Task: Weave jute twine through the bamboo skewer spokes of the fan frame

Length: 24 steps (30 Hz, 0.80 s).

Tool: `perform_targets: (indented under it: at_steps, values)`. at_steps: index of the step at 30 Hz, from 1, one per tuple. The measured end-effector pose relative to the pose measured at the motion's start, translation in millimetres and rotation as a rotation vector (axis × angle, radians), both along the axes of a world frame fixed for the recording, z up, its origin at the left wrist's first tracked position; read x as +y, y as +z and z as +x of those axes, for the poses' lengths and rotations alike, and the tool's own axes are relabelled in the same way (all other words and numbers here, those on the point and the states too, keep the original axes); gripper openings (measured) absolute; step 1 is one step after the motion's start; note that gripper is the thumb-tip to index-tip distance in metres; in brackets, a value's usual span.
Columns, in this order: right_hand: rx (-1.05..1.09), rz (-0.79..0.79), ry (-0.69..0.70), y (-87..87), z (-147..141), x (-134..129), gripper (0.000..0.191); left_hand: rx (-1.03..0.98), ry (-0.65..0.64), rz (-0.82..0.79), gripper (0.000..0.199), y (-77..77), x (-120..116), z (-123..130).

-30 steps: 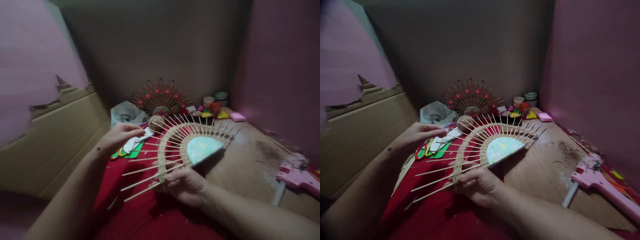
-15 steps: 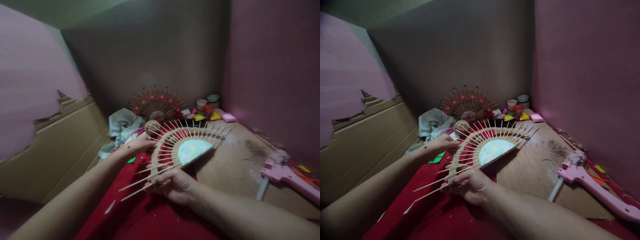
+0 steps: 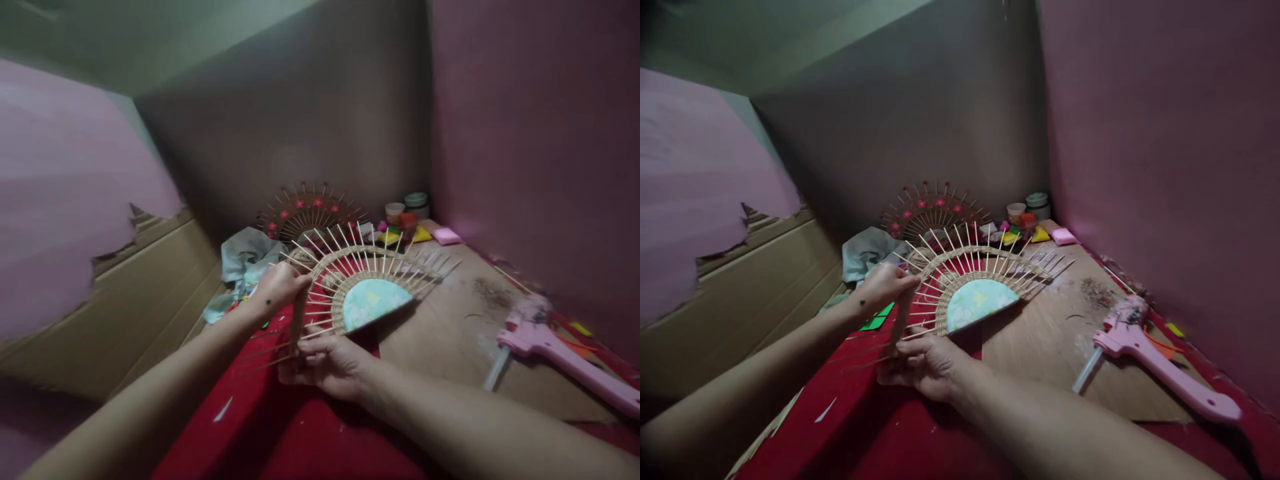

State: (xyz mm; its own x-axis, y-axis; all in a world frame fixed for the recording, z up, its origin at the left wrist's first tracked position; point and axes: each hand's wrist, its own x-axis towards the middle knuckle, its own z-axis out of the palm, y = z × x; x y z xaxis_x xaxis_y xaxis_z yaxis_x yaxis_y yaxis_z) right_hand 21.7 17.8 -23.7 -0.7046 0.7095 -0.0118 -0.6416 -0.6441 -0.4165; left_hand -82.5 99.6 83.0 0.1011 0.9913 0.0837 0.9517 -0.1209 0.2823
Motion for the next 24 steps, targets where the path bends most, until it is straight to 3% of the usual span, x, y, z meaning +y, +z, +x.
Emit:
perform_targets:
  at_steps: [3,6,8,10,12,13,16,18,20,24]
  values:
    - [-0.08,0.03,0.185,-5.6,1.4,0.9,0.027,0.101,-0.014,0.065,0.039,5.0,-6.2,1.6]
    - [-0.13,0.248,0.606,-2.7,5.6,-2.5,0.049,0.155,-0.027,0.077,0.041,1.3,-8.2,-3.0]
    - [-0.151,0.454,0.861,9.3,12.4,-7.4,0.053,0.18,-0.027,0.082,0.042,-2.8,-8.7,-8.6]
    - [-0.189,0.626,0.9,28.9,22.7,-10.9,0.047,0.204,-0.018,0.097,0.043,-6.7,-10.4,-14.4]
    - [-0.248,0.731,0.725,52.2,34.7,-8.6,0.039,0.225,-0.008,0.118,0.044,-9.4,-14.6,-18.8]
    - [-0.317,0.803,0.543,63.6,40.1,-4.1,0.033,0.234,-0.005,0.13,0.044,-10.2,-17.7,-20.1]
    - [-0.617,0.932,-0.175,91.2,50.3,22.6,0.016,0.251,-0.009,0.173,0.043,-10.7,-29.2,-20.4]
    - [-0.847,0.919,-0.503,102.8,50.6,46.6,0.015,0.294,-0.024,0.232,0.043,-10.2,-36.7,-18.5]
    - [-0.975,0.918,-0.621,110.0,46.3,69.0,0.022,0.362,-0.041,0.305,0.044,-10.1,-42.5,-16.4]
    - [-1.101,0.921,-0.609,115.7,30.1,96.5,0.03,0.443,-0.071,0.374,0.044,-12.4,-48.1,-15.5]
